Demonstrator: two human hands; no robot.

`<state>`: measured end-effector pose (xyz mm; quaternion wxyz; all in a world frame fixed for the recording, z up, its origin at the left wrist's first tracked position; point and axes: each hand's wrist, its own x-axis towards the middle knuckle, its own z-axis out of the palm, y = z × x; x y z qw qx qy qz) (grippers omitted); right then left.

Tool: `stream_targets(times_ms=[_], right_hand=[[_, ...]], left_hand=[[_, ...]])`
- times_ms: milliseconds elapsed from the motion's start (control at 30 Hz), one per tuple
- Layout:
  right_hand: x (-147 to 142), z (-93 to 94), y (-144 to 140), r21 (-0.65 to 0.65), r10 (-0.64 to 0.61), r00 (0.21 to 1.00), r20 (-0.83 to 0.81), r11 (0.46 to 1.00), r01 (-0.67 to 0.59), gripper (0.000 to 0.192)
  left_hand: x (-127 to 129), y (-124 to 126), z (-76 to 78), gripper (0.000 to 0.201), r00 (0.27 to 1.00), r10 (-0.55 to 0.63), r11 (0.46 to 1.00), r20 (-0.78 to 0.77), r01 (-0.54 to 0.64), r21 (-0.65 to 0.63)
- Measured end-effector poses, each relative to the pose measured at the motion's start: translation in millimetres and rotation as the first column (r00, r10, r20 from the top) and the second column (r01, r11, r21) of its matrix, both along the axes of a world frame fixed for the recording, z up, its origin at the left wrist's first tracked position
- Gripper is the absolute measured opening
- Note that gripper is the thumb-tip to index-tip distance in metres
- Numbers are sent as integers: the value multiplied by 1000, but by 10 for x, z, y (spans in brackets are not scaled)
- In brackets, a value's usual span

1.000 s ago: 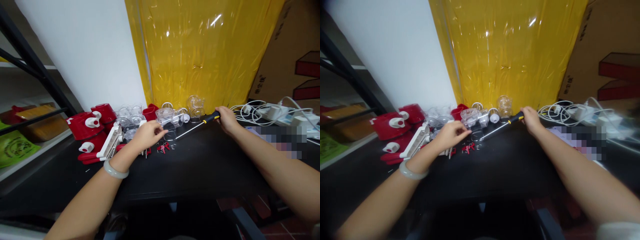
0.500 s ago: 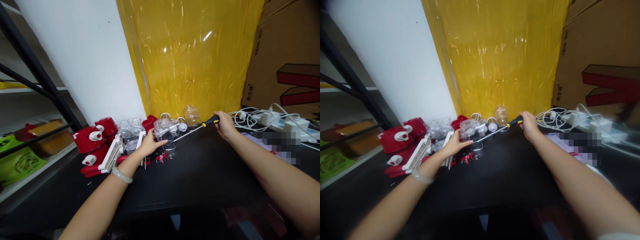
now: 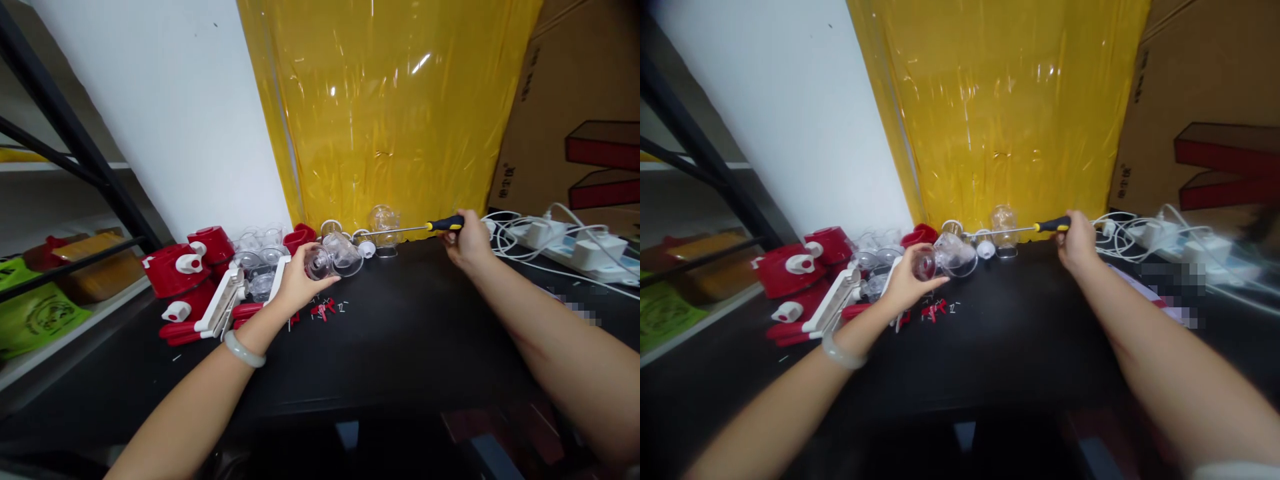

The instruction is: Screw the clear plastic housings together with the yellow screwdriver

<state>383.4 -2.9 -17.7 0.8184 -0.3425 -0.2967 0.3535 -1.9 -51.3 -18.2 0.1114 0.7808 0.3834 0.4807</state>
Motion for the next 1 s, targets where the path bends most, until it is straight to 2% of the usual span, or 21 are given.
stream_targets(times_ms=[133,333,1000], right_hand=[[-67,-6,6,-75,-132,991,-20,989,130,24],[-71,-48,31,-71,-137,989,61,987,141,27],[-139,24,-41,-57,-176,983,57,982,179,30]], left_hand=[[10,-80,24,79,994,22,996,-110,-12,87],[-28,-108,-4,86,959,96,988,-265,-61,139],[-82,-33,-18,94,958,13,995,-286,17,101]])
